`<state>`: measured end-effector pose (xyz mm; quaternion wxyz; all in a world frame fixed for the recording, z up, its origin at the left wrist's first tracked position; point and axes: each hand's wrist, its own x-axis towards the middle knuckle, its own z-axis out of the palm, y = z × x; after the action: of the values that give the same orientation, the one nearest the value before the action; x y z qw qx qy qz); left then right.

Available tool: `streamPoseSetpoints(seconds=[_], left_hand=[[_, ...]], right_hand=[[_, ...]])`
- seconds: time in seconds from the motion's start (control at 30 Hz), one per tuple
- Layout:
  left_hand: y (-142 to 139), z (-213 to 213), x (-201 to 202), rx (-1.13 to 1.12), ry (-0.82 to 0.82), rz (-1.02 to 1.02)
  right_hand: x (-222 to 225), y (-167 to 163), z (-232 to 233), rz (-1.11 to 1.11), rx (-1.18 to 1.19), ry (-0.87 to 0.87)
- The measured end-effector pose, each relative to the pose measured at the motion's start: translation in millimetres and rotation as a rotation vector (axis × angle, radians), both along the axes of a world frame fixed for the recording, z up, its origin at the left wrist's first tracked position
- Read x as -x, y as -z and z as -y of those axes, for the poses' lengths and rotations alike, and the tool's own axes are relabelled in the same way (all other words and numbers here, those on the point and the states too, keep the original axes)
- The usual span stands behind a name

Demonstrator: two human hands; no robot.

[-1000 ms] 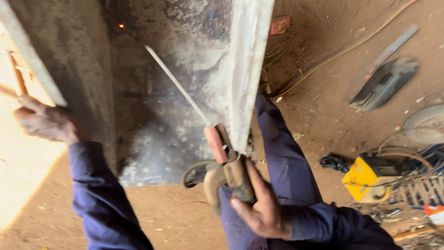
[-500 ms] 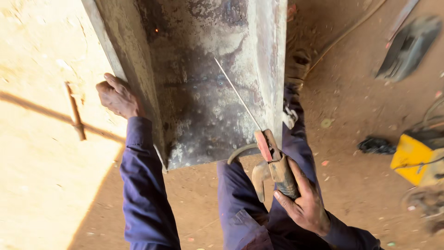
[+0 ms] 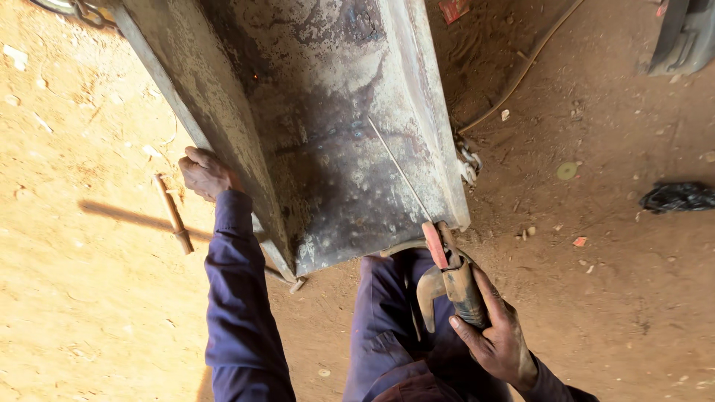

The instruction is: The person hammers the underside of an upturned metal cart hopper, then uses an arc welding electrode holder to weld along its seams, producing sparks, and finally gathers the welding cable. The cart rests on the workshop floor throughout.

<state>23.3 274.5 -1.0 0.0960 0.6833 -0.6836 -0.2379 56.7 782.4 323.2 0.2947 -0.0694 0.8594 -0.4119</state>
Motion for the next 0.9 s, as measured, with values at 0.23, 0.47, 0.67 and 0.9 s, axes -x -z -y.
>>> streamPoseSetpoints(seconds=[0.23,0.47,0.67,0.9], left_hand=[[-2.9,9.6,17.0,-0.017,0.034,0.095],[-32.9,-8.0,27.6,-0.087,0.033,0.013],[-33.5,-23.3,24.0,-0.094,0.058,-0.013],[-7.7,-51.9,-27.6,-0.155,0.198,-0.361]], right_hand=[[-45.8,22.8,-4.6,0.073,0.059,0.175],[-78.4,30.5,22.8,0.082,-0.035,0.248],[-49.6,20.6,52.7,0.047,-0.004,0.207],[-36.1,18.9,115.2,0.367,-0.181,0.440]])
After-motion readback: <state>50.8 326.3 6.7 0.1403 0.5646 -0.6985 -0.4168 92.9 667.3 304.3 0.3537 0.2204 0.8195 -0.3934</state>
